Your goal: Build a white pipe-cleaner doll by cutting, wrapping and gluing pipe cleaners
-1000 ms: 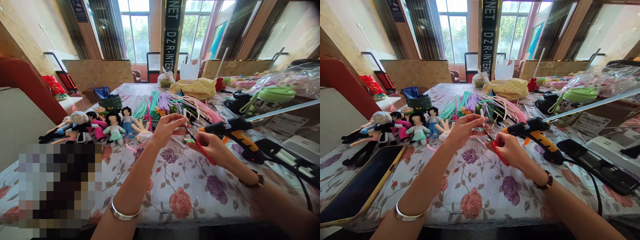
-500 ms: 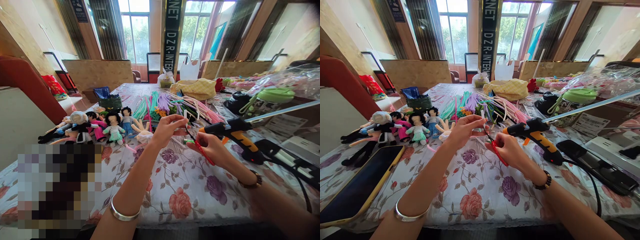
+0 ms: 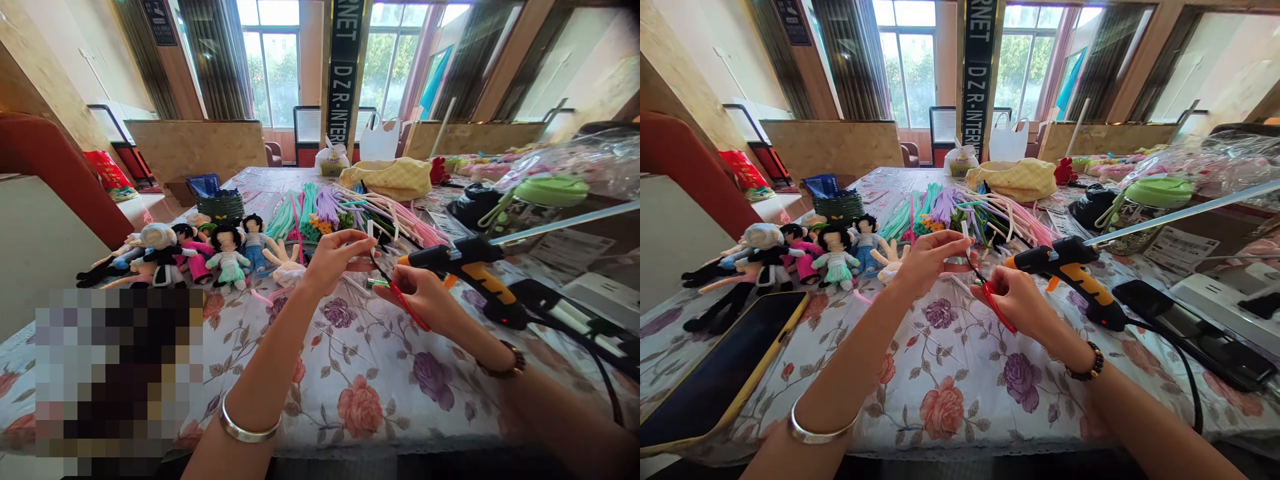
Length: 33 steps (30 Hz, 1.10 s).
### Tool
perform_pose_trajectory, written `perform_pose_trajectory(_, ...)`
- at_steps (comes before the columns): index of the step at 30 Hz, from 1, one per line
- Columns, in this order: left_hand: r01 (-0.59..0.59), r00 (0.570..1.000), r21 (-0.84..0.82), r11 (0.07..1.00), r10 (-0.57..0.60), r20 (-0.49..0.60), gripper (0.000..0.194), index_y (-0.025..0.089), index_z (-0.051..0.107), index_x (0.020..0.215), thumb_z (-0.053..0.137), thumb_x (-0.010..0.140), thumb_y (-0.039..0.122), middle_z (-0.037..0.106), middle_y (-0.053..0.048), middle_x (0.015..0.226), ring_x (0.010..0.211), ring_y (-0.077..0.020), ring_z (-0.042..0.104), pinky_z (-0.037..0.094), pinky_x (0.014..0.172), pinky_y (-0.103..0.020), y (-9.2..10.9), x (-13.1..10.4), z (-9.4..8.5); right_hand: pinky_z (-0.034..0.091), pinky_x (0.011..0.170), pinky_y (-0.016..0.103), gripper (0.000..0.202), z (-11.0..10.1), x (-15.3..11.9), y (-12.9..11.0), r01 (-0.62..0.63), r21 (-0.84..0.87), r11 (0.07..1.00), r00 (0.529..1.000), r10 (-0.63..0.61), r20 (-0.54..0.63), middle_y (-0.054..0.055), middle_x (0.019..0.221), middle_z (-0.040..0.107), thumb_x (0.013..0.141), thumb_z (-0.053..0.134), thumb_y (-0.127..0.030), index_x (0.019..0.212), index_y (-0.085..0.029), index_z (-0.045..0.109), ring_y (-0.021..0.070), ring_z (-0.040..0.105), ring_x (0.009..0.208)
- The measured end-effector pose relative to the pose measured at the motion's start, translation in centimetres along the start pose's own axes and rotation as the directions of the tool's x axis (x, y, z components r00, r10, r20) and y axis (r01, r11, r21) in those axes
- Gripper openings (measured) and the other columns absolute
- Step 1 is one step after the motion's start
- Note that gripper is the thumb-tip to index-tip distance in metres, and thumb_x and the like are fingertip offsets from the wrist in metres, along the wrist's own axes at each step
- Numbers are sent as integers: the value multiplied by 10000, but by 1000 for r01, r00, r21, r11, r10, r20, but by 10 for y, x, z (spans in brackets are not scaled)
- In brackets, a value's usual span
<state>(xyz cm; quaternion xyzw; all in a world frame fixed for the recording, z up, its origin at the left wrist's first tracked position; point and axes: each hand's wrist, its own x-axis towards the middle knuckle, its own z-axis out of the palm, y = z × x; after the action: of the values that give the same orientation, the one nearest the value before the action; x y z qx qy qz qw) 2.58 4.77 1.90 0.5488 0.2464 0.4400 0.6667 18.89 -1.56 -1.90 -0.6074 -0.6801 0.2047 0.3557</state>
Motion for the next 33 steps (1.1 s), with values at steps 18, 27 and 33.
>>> perform_pose_trajectory(18,-1,1000,-29,1000,1,-12,171,122,612,768,712,693,239,609,-7,728,686,-129,636,574,660,-331,2,0,0,257,463,239,428,0,1,3,-34,116,993,996,23,91,-60,551,410,692,684,-531,629,-206,414,90,347,513)
perform_pose_trajectory(27,36,998,-112,993,-31,49,165,133,627,765,726,679,233,636,-17,781,725,-165,665,573,662,-358,6,-1,-5,234,416,227,390,-6,1,0,-143,350,926,948,27,316,-93,490,380,727,669,-497,655,-211,413,59,340,415)
perform_pose_trajectory(33,39,997,-127,991,-31,66,159,133,635,768,726,683,231,631,-13,745,720,-177,669,569,643,-353,5,0,-6,224,407,225,409,-6,0,-1,-135,350,927,956,30,291,-95,515,357,690,707,-470,639,-213,394,53,334,418)
